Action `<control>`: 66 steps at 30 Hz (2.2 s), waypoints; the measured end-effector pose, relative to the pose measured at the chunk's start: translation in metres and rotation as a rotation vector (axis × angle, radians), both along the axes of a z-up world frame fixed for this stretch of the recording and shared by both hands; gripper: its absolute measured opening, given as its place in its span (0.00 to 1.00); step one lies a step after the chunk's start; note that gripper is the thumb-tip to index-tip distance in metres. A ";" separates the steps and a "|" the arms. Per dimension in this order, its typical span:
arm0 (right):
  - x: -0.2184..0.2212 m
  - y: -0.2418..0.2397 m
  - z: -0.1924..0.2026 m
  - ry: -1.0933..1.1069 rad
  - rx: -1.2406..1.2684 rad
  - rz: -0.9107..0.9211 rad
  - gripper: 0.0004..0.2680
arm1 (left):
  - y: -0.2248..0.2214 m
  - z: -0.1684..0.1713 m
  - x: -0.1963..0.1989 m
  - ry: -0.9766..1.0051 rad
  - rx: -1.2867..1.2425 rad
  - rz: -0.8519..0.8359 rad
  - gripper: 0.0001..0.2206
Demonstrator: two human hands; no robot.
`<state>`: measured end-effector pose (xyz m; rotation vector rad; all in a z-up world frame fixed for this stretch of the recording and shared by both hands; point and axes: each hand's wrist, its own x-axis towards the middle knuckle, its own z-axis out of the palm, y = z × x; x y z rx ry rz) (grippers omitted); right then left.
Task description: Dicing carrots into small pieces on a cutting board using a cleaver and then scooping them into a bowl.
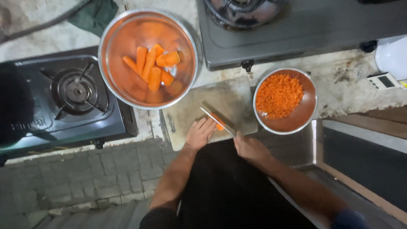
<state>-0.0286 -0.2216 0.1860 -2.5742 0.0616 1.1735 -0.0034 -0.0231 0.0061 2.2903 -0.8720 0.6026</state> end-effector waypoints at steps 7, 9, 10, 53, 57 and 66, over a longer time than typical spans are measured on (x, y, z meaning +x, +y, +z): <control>-0.007 0.001 -0.028 -0.025 -0.033 0.025 0.10 | 0.001 -0.007 -0.002 0.023 0.018 0.001 0.11; -0.015 -0.002 -0.047 -0.363 -0.179 0.393 0.05 | 0.000 -0.008 0.000 0.009 0.041 -0.012 0.11; -0.013 -0.004 -0.055 -0.366 -0.183 0.393 0.05 | -0.001 -0.007 0.002 0.005 0.037 -0.013 0.11; -0.046 -0.025 -0.041 -0.305 -0.063 0.064 0.10 | 0.002 -0.028 -0.013 0.030 0.072 -0.018 0.12; -0.032 -0.018 -0.020 -0.108 -0.052 0.035 0.12 | 0.003 -0.030 -0.014 0.048 0.083 -0.018 0.14; -0.006 -0.002 0.011 0.223 0.032 -0.080 0.12 | 0.003 -0.037 -0.015 0.089 0.058 -0.041 0.11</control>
